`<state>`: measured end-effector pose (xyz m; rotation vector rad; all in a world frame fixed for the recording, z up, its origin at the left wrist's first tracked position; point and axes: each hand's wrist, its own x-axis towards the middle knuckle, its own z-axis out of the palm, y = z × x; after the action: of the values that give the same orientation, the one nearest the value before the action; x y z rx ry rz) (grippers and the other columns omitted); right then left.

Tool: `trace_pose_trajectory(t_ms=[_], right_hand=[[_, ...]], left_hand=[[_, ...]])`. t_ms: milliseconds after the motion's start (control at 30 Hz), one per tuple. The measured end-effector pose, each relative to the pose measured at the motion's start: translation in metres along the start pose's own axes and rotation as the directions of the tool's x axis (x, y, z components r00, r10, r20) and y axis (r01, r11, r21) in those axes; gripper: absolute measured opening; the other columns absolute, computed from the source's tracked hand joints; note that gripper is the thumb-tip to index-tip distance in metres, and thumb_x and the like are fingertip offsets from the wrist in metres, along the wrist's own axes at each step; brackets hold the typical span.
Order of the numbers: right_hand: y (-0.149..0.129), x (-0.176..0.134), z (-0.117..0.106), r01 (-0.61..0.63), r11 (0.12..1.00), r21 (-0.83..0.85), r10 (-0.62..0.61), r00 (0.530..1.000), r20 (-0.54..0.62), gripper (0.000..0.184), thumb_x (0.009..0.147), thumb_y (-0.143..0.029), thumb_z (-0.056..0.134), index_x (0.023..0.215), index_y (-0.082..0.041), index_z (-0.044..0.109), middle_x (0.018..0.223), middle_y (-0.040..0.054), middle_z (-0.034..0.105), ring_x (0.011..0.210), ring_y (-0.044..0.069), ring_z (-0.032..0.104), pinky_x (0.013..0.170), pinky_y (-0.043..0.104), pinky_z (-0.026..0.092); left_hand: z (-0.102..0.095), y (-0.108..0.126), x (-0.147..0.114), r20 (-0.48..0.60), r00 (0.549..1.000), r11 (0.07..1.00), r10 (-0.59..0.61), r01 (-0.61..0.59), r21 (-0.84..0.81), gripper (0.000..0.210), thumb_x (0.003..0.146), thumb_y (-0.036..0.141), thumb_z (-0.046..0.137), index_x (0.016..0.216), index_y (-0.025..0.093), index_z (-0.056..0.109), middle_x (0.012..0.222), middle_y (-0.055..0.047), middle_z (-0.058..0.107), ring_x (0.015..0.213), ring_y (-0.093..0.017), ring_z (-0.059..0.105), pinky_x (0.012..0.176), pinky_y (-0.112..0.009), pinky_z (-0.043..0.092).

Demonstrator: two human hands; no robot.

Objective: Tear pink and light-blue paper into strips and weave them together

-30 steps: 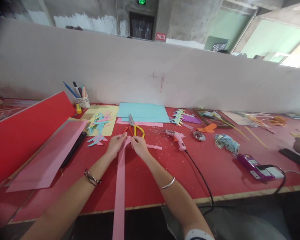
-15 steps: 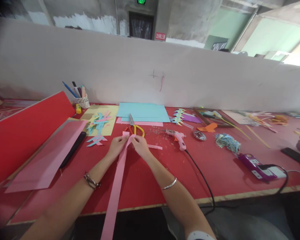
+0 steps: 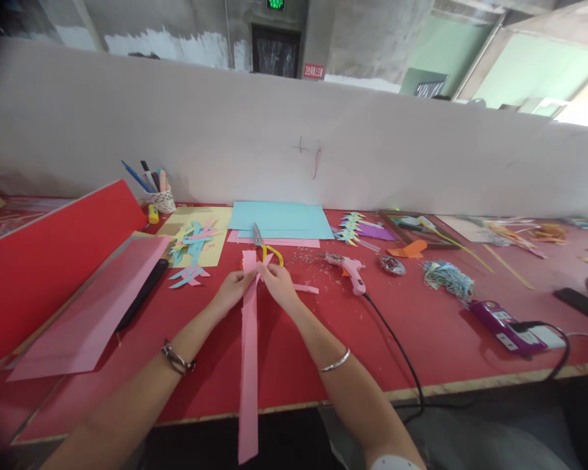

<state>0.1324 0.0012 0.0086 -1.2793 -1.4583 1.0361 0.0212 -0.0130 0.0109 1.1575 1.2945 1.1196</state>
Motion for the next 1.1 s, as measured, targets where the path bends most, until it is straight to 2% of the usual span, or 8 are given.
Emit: trace_pose_trajectory(t_ms=[133, 267, 467, 567, 667, 867, 967, 1100], right_hand=[[-0.0007, -0.0015, 0.0020, 0.012, 0.999, -0.045, -0.011, 1.000, 0.016, 0.034, 0.064, -0.038, 0.046, 0.044, -0.020, 0.025, 0.042, -0.0071, 0.022, 0.042, 0.005, 0.023, 0.043, 0.022, 0.017], [-0.0004, -0.0011, 0.0016, 0.005, 0.999, -0.047, -0.006, 1.000, -0.015, 0.031, 0.066, -0.038, 0.041, 0.044, -0.020, 0.029, 0.042, -0.0064, 0.025, 0.042, 0.006, 0.025, 0.043, 0.022, 0.018], [0.0005, -0.0002, 0.0005, 0.006, 1.000, -0.004, -0.006, 0.995, -0.104, 0.033, 0.069, -0.048, 0.032, 0.050, -0.020, 0.031, 0.046, -0.0053, 0.029, 0.042, 0.007, 0.027, 0.042, 0.022, 0.023], [0.0003, -0.0003, -0.0001, 0.023, 1.000, -0.012, -0.024, 0.994, -0.106, 0.034, 0.070, -0.049, 0.031, 0.051, -0.020, 0.031, 0.046, -0.0056, 0.028, 0.042, 0.007, 0.027, 0.042, 0.021, 0.023], [-0.0008, -0.0027, 0.0002, 0.054, 0.997, -0.063, -0.058, 0.996, -0.068, 0.034, 0.067, -0.047, 0.040, 0.049, -0.020, 0.033, 0.045, -0.0058, 0.028, 0.043, 0.007, 0.028, 0.043, 0.021, 0.022], [-0.0069, -0.0094, 0.0018, 0.099, 0.980, -0.174, -0.109, 0.993, -0.051, 0.033, 0.067, -0.041, 0.044, 0.046, -0.019, 0.032, 0.044, -0.0055, 0.029, 0.045, 0.007, 0.029, 0.045, 0.022, 0.020], [-0.0084, -0.0091, 0.0015, 0.082, 0.970, -0.227, -0.098, 0.993, -0.060, 0.033, 0.068, -0.037, 0.041, 0.044, -0.019, 0.028, 0.043, -0.0052, 0.026, 0.043, 0.007, 0.027, 0.044, 0.022, 0.017], [-0.0072, -0.0089, 0.0033, 0.083, 0.975, -0.206, -0.093, 0.995, -0.040, 0.033, 0.071, -0.035, 0.035, 0.045, -0.020, 0.021, 0.043, -0.0050, 0.022, 0.042, 0.006, 0.025, 0.043, 0.022, 0.016]], left_hand=[[-0.0013, -0.0023, 0.0024, -0.073, 0.997, 1.000, 0.027, -0.027, 0.007, 0.044, 0.059, 0.046, 0.060, 0.037, 0.017, 0.034, 0.036, 0.008, 0.027, 0.040, -0.006, 0.027, 0.041, -0.021, 0.018], [-0.0053, -0.0009, 0.0025, -0.111, 0.994, 1.000, 0.011, -0.011, -0.005, 0.043, 0.062, 0.053, 0.054, 0.043, 0.017, 0.040, 0.038, 0.007, 0.033, 0.040, -0.007, 0.032, 0.042, -0.021, 0.023], [-0.0009, 0.0025, -0.0011, 0.001, 0.999, 0.999, -0.038, 0.038, 0.005, 0.040, 0.061, 0.052, 0.055, 0.044, 0.016, 0.046, 0.040, 0.003, 0.044, 0.040, -0.010, 0.042, 0.044, -0.023, 0.030], [0.0025, 0.0024, -0.0021, 0.009, 1.000, 1.000, 0.003, -0.003, 0.015, 0.037, 0.062, 0.047, 0.055, 0.043, 0.017, 0.044, 0.039, 0.005, 0.040, 0.040, -0.009, 0.037, 0.044, -0.022, 0.028], [0.0033, 0.0019, -0.0022, 0.003, 0.998, 0.997, 0.069, -0.069, 0.027, 0.033, 0.065, 0.043, 0.051, 0.045, 0.017, 0.045, 0.042, 0.006, 0.041, 0.043, -0.009, 0.036, 0.045, -0.021, 0.027], [0.0022, 0.0005, -0.0039, -0.040, 0.982, 0.979, 0.187, -0.183, 0.093, 0.028, 0.061, 0.035, 0.055, 0.043, 0.018, 0.044, 0.041, 0.006, 0.037, 0.046, -0.009, 0.034, 0.045, -0.021, 0.022], [0.0024, 0.0004, -0.0040, -0.052, 0.978, 0.976, 0.200, -0.194, 0.103, 0.025, 0.060, 0.035, 0.056, 0.044, 0.017, 0.046, 0.043, 0.006, 0.039, 0.047, -0.010, 0.036, 0.046, -0.021, 0.023], [0.0020, -0.0003, -0.0018, -0.086, 0.982, 0.984, 0.166, -0.159, 0.082, 0.030, 0.061, 0.040, 0.053, 0.044, 0.017, 0.045, 0.043, 0.005, 0.038, 0.047, -0.010, 0.035, 0.046, -0.021, 0.024]])
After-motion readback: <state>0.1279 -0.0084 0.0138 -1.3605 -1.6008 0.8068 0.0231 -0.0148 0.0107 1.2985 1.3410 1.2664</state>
